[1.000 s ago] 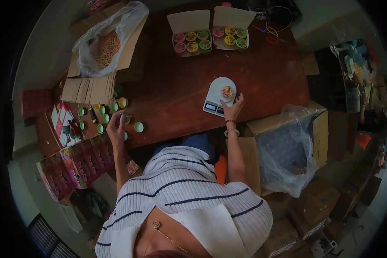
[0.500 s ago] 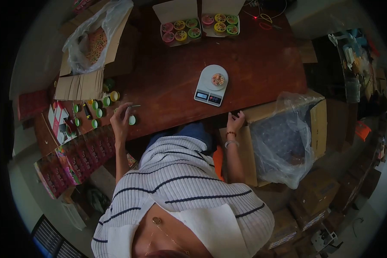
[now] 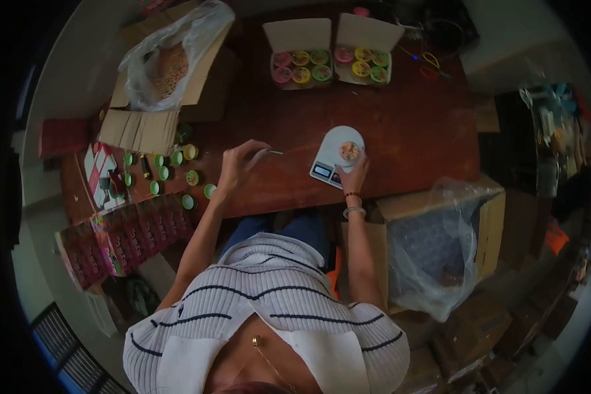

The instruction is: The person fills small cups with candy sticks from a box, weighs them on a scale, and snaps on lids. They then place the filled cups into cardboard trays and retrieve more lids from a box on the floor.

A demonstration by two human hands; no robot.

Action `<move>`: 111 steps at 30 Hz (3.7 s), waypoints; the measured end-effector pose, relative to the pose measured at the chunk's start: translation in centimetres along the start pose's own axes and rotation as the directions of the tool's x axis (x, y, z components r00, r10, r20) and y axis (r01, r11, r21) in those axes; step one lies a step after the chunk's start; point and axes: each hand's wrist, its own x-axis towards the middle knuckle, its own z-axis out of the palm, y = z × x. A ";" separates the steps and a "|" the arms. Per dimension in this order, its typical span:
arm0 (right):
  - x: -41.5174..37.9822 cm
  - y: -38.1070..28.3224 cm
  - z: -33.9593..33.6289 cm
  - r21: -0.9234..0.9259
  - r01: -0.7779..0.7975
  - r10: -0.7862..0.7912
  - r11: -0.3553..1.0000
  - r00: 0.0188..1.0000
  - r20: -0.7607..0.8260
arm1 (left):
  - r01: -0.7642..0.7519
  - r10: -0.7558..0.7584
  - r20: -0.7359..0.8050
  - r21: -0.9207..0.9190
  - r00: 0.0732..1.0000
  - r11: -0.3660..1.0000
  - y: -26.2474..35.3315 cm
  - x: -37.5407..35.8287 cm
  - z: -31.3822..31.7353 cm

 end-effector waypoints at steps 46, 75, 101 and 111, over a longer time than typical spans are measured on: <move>14.0 -51.1 35.9 0.308 0.535 -0.615 0.786 0.721 0.318 | 0.075 -0.202 -0.259 -0.429 0.945 0.900 -26.8 20.6 -40.6; 13.3 -50.8 37.9 0.338 0.478 -0.556 0.810 0.810 0.188 | -0.194 0.218 -0.256 0.114 0.942 0.974 -19.3 20.1 -39.0; 15.7 -48.6 42.7 0.674 0.156 -0.527 0.722 0.755 0.390 | -0.421 0.441 -0.359 0.136 0.823 0.897 -21.1 20.5 -36.5; 15.9 -48.8 41.3 0.606 0.204 -0.506 0.769 0.773 0.382 | -0.450 0.469 -0.432 0.153 0.771 0.880 -19.4 18.9 -35.1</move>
